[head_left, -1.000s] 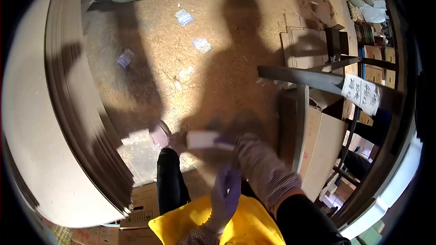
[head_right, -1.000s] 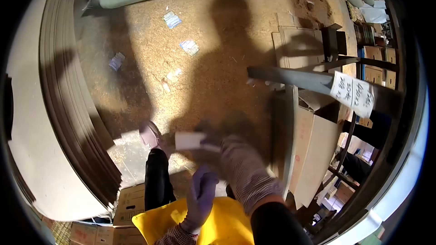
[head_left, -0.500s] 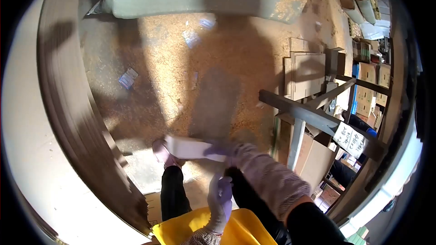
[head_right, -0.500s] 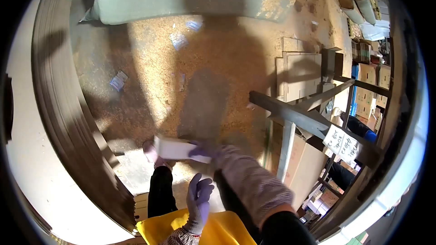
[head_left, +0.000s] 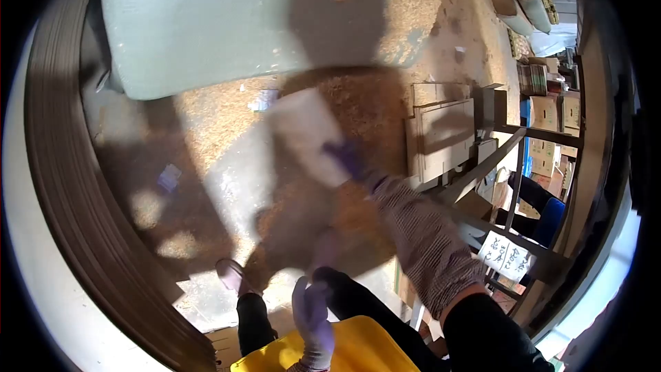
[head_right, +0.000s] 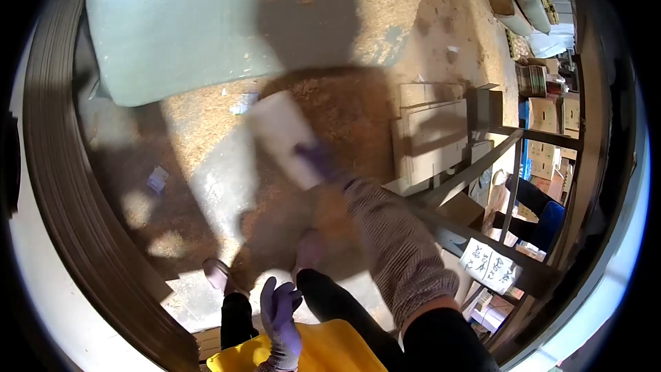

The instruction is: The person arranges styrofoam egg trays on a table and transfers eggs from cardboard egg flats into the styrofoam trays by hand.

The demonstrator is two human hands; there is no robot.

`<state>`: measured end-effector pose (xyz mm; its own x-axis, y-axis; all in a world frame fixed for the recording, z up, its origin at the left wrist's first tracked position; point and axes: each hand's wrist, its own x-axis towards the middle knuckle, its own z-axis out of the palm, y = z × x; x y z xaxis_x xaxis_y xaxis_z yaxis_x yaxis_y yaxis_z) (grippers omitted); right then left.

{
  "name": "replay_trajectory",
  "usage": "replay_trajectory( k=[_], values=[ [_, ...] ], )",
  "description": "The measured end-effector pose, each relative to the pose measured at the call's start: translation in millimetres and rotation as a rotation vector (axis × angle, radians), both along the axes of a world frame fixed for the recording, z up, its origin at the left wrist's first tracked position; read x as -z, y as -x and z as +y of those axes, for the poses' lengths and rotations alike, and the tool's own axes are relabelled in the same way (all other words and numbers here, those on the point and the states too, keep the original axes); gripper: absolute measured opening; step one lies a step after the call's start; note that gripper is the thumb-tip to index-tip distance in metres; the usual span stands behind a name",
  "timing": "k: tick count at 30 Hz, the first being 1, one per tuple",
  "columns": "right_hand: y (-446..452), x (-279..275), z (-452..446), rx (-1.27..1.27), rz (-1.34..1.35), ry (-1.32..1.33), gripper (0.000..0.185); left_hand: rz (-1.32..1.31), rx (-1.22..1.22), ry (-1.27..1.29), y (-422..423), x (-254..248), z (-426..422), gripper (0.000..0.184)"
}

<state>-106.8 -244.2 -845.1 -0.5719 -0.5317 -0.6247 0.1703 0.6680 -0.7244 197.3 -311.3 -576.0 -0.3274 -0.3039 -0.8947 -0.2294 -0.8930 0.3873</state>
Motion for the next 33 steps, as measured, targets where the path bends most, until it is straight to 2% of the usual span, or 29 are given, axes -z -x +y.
replay_trajectory(
  k=[2, 3, 4, 5, 6, 8, 9, 10, 11, 15, 16, 19, 21, 23, 24, 26, 28, 30, 31, 33],
  values=[
    [-94.9, 21.2, -61.7, 0.288, 0.009, 0.092, 0.078, -0.048, 0.0, -0.057, 7.0, 3.0, 2.8, 0.049],
    [-92.4, -24.5, -109.2, -0.001, -0.208, -0.247, 0.045, -0.08, 0.01, -0.08, 7.6, 7.2, 4.2, 0.05],
    [-90.5, -69.8, -157.0, 0.101, -0.483, 0.133, 0.05, -0.051, 0.025, -0.071, 6.6, 10.2, 2.1, 0.051],
    [-116.7, -13.2, -184.0, 0.179, -0.538, 0.285, 0.06, -0.024, 0.038, -0.059, 6.8, 11.6, -0.9, 0.052],
    [-142.2, 42.2, -210.1, 0.25, -0.604, 0.44, 0.07, -0.06, -0.058, 0.004, 20.3, 13.3, -0.6, 0.054],
    [-141.0, 62.5, -234.2, 0.31, -0.66, 0.29, 0.074, -0.12, 0.05, 0.071, 10.5, 23.4, -3.5, 0.052],
    [-126.3, 55.7, -243.0, 0.287, -0.626, 0.196, 0.071, -0.133, 0.101, 0.061, 5.7, 21.3, -3.3, 0.051],
    [-91.1, 3.7, -221.9, 0.065, -0.308, 0.064, 0.067, -0.189, 0.078, 0.009, 4.0, 22.5, -2.4, 0.048],
    [-69.5, -2.0, -201.5, 0.045, -0.148, 0.023, 0.066, -0.239, 0.059, -0.046, 4.7, 22.3, -1.7, 0.045],
    [30.3, 37.7, -74.0, 0.339, 0.168, -0.134, 0.062, -0.276, 0.119, -0.059, 19.6, 16.3, -2.3, 0.045],
    [57.8, 42.2, -39.2, 0.424, 0.213, -0.18, 0.061, -0.286, 0.201, -0.043, 20.7, 16.9, -3.7, 0.046],
    [135.1, 30.3, 38.3, 0.719, 0.261, -0.203, 0.059, -0.187, 0.072, -0.106, 0.9, 27.5, 13.3, 0.055],
    [167.1, 3.8, 47.2, 0.927, 0.156, -0.12, 0.056, -0.144, 0.043, -0.071, -5.9, 34.0, 18.0, 0.053],
    [150.8, 5.3, 43.0, 1.062, 0.162, 0.001, 0.055, -0.139, 0.067, -0.048, -6.7, 31.7, 13.8, 0.051],
    [135.7, 5.6, 39.9, 1.128, 0.166, 0.058, 0.055, -0.088, 0.269, 0.049, -6.6, 27.3, 2.1, 0.048],
    [77.7, -19.6, 29.3, 0.951, 0.156, 0.103, 0.053, -0.126, 0.249, 0.006, 8.2, 11.3, -11.6, 0.046],
    [3.2, -8.5, 46.5, 0.369, 0.231, -0.555, 0.054, -0.155, 0.179, -0.077, 16.4, 9.7, -16.2, 0.045],
    [-61.4, -60.8, 61.7, 0.029, 0.009, -0.282, 0.063, -0.17, 0.191, -0.063, 12.6, 15.6, -13.2, 0.045],
    [-81.5, -74.9, 69.5, 0.036, -0.109, -0.196, 0.066, -0.18, 0.195, -0.05, 11.0, 17.9, -13.8, 0.046],
    [-110.2, -57.9, 130.9, -0.133, -0.066, -0.427, 0.064, -0.19, 0.186, -0.07, 14.2, 15.9, -17.1, 0.047]
  ],
)
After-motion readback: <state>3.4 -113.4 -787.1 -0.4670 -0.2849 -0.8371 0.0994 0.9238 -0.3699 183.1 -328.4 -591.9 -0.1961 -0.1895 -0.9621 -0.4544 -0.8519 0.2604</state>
